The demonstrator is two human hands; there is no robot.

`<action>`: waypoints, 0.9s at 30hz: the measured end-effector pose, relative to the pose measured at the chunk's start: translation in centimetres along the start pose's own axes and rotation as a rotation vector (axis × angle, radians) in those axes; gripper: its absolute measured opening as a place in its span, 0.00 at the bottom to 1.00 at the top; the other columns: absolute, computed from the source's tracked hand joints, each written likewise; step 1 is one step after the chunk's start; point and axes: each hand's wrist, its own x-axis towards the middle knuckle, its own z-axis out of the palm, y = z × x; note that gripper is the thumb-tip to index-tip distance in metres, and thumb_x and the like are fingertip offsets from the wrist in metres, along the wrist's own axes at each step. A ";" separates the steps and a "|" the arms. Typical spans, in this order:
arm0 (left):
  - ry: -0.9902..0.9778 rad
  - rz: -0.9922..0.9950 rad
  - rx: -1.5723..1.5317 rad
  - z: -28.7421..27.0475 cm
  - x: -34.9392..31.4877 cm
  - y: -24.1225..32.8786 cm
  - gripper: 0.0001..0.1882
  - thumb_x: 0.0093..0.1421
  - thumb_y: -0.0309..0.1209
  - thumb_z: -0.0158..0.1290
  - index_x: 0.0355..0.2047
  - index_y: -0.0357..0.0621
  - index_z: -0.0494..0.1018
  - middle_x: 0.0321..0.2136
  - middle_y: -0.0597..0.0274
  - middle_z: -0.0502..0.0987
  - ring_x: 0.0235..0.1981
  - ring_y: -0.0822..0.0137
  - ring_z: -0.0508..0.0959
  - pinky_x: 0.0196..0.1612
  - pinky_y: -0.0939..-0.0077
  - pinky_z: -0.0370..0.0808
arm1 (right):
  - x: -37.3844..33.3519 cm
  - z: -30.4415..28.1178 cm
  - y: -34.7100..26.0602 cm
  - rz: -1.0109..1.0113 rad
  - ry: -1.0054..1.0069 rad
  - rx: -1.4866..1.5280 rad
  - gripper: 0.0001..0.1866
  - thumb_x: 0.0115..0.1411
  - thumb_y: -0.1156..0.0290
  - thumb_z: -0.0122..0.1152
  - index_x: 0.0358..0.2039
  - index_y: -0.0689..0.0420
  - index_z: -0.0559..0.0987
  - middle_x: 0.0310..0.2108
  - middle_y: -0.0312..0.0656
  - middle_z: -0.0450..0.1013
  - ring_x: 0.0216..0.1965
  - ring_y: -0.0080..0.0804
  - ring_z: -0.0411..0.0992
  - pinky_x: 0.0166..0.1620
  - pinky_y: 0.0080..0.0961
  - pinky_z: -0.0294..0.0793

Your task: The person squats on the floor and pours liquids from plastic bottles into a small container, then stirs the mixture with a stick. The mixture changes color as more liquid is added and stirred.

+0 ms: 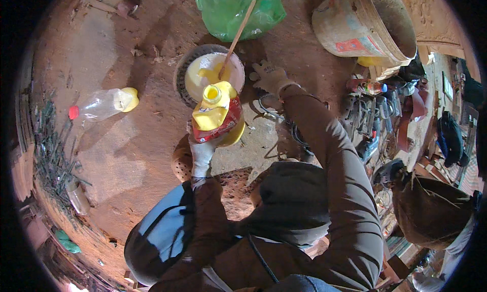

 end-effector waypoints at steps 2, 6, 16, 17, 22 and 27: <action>-0.035 -0.065 -0.153 1.5 -0.2 2.6 0.35 0.42 0.31 0.78 0.51 0.36 0.77 0.45 0.55 0.84 0.44 0.66 0.84 0.49 0.68 0.81 | 0.7 1.7 0.1 0.086 0.124 -0.079 0.39 0.57 0.48 0.67 0.64 0.52 0.68 0.57 0.53 0.71 0.60 0.54 0.70 0.59 0.47 0.73; -0.026 -0.049 -0.132 2.1 -0.4 5.1 0.32 0.44 0.28 0.77 0.51 0.39 0.79 0.45 0.60 0.85 0.44 0.70 0.83 0.49 0.70 0.81 | 1.1 1.9 0.2 0.144 0.085 -0.044 0.36 0.58 0.50 0.66 0.61 0.55 0.71 0.55 0.55 0.72 0.57 0.53 0.73 0.57 0.47 0.74; -0.215 -0.035 -0.039 3.1 -0.1 4.7 0.23 0.48 0.34 0.75 0.45 0.43 0.83 0.38 0.66 0.86 0.38 0.75 0.82 0.43 0.73 0.80 | -9.4 -13.6 -4.8 -0.369 0.376 0.298 0.26 0.57 0.67 0.63 0.58 0.56 0.74 0.50 0.55 0.74 0.53 0.55 0.74 0.57 0.44 0.74; -0.217 -0.097 -0.071 3.1 -0.4 5.3 0.24 0.48 0.34 0.76 0.44 0.43 0.83 0.37 0.67 0.85 0.37 0.77 0.81 0.43 0.74 0.80 | -10.4 -16.0 -5.6 -0.482 0.270 0.358 0.28 0.56 0.69 0.64 0.58 0.56 0.73 0.50 0.54 0.74 0.53 0.55 0.74 0.57 0.44 0.74; -0.264 -0.085 -0.053 4.7 0.3 6.1 0.23 0.46 0.34 0.77 0.42 0.41 0.84 0.31 0.70 0.85 0.32 0.81 0.78 0.38 0.75 0.78 | -13.8 -18.3 -4.4 -0.426 0.289 0.297 0.36 0.53 0.74 0.68 0.63 0.58 0.68 0.51 0.54 0.76 0.52 0.55 0.76 0.54 0.44 0.76; -0.326 0.063 0.169 4.2 1.2 5.8 0.23 0.47 0.39 0.76 0.40 0.41 0.84 0.30 0.65 0.85 0.30 0.79 0.78 0.37 0.72 0.78 | -15.9 -18.5 -4.0 -0.364 0.296 0.548 0.34 0.55 0.72 0.68 0.63 0.57 0.68 0.51 0.55 0.77 0.52 0.55 0.77 0.55 0.42 0.76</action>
